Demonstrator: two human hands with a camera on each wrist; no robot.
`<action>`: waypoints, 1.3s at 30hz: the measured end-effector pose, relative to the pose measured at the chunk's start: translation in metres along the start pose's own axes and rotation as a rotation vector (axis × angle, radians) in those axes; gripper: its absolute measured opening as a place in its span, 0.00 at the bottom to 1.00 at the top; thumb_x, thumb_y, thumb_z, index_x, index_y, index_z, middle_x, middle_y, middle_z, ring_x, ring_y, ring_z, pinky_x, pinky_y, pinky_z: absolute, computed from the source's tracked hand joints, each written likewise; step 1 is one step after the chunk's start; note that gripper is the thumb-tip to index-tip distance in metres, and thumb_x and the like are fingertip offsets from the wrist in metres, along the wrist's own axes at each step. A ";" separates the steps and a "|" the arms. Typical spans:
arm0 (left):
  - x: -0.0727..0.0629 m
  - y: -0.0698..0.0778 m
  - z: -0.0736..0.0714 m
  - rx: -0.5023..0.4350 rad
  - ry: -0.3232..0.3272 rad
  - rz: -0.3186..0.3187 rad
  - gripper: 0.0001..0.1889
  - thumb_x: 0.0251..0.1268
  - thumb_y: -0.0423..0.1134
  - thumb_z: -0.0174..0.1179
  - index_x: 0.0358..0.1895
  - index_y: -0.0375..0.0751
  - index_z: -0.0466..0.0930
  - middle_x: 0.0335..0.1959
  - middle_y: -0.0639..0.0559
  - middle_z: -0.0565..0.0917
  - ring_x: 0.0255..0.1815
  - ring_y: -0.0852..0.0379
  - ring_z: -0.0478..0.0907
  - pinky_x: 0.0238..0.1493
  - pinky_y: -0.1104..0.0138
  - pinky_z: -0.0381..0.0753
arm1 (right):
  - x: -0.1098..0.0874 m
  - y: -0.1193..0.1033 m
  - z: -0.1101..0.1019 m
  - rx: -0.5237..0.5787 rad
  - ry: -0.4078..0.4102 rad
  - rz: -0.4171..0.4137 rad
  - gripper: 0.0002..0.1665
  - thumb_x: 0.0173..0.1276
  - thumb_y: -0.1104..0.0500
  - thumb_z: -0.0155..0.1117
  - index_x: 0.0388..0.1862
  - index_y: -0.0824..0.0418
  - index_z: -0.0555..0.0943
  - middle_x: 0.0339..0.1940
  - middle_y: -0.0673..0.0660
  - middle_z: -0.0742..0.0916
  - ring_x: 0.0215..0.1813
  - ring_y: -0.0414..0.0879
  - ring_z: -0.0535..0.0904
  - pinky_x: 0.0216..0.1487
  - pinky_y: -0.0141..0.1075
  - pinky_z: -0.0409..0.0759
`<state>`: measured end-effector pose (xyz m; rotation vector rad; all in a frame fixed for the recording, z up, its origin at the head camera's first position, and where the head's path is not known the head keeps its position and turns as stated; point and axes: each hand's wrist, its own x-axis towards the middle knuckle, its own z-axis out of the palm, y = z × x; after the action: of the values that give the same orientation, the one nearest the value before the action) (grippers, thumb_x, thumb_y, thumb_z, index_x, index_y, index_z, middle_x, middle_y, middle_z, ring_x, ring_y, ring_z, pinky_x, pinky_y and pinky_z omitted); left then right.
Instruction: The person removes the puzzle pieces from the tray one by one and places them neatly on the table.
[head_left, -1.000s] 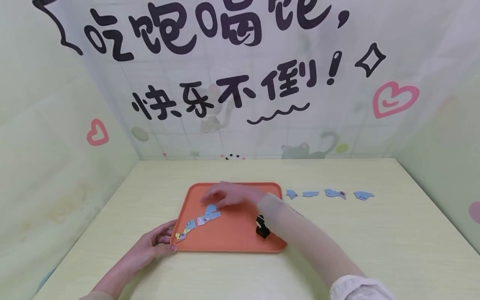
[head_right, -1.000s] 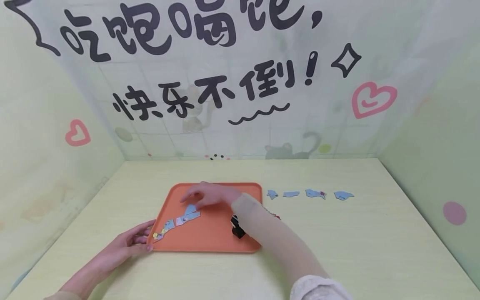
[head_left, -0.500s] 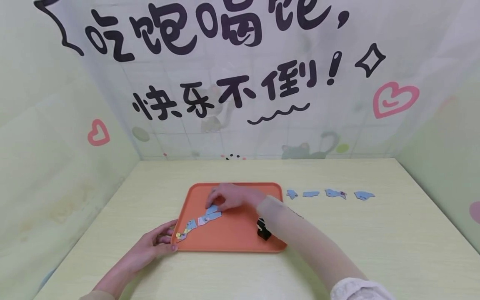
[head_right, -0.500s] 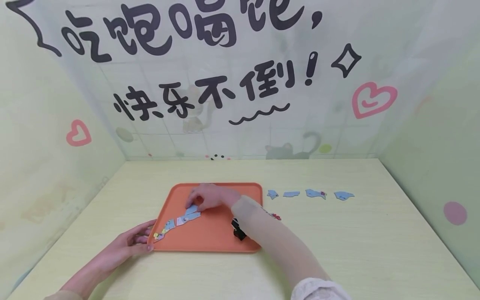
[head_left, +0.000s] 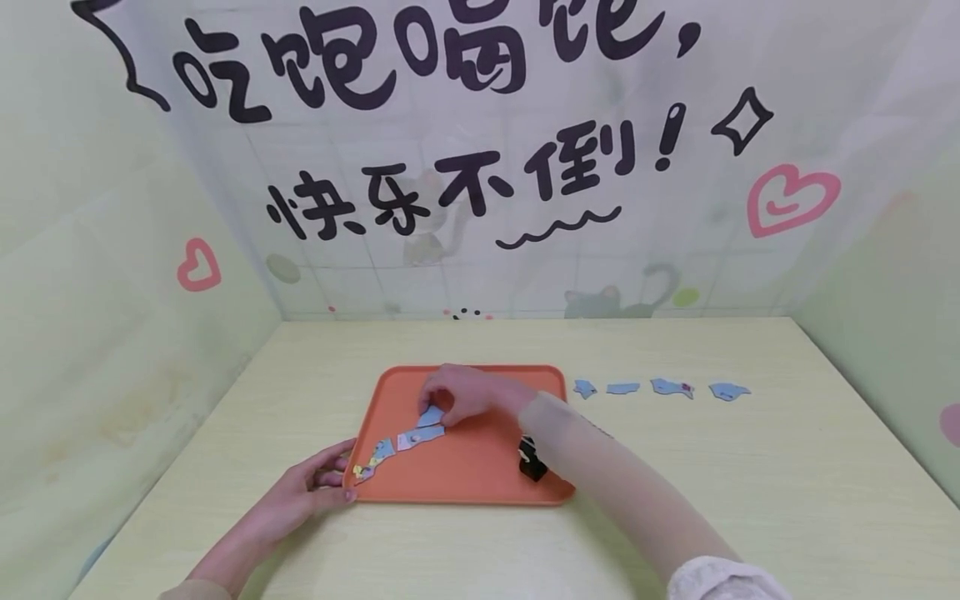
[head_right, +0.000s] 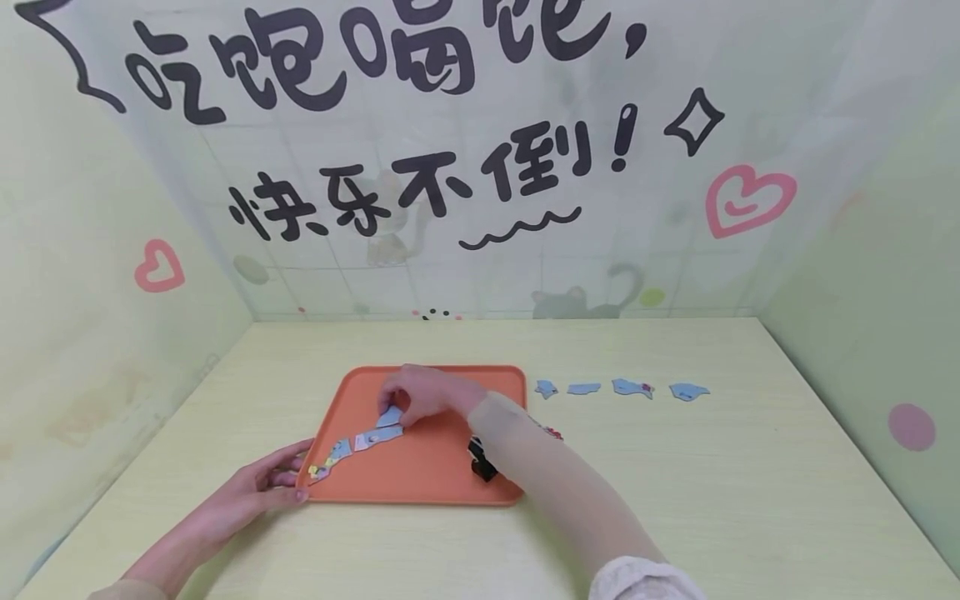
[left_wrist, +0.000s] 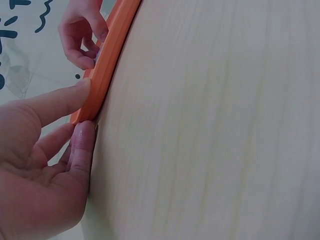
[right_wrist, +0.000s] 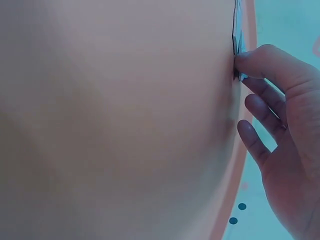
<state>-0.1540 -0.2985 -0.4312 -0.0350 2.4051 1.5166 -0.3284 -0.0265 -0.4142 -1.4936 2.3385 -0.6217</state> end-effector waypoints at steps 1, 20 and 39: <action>0.000 0.000 0.000 0.002 -0.002 0.002 0.42 0.61 0.39 0.68 0.77 0.42 0.57 0.63 0.40 0.70 0.51 0.57 0.75 0.50 0.72 0.75 | -0.001 0.000 -0.001 -0.005 0.003 0.000 0.17 0.64 0.61 0.69 0.52 0.52 0.84 0.49 0.47 0.84 0.51 0.40 0.71 0.53 0.28 0.71; 0.001 0.000 0.000 0.014 -0.007 -0.005 0.42 0.62 0.39 0.68 0.77 0.42 0.56 0.63 0.40 0.69 0.50 0.59 0.75 0.49 0.73 0.76 | -0.049 -0.010 -0.019 -0.095 0.151 0.001 0.18 0.64 0.55 0.69 0.53 0.46 0.86 0.53 0.44 0.85 0.55 0.48 0.75 0.53 0.35 0.70; 0.002 0.000 0.001 0.041 0.001 -0.013 0.42 0.61 0.39 0.68 0.77 0.41 0.57 0.62 0.40 0.71 0.50 0.58 0.75 0.49 0.73 0.76 | -0.126 0.003 -0.022 -0.002 0.362 0.130 0.18 0.59 0.59 0.71 0.50 0.46 0.86 0.50 0.45 0.85 0.53 0.46 0.73 0.54 0.40 0.71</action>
<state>-0.1556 -0.2972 -0.4317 -0.0421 2.4310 1.4621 -0.2882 0.0936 -0.3950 -1.3040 2.6761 -0.9206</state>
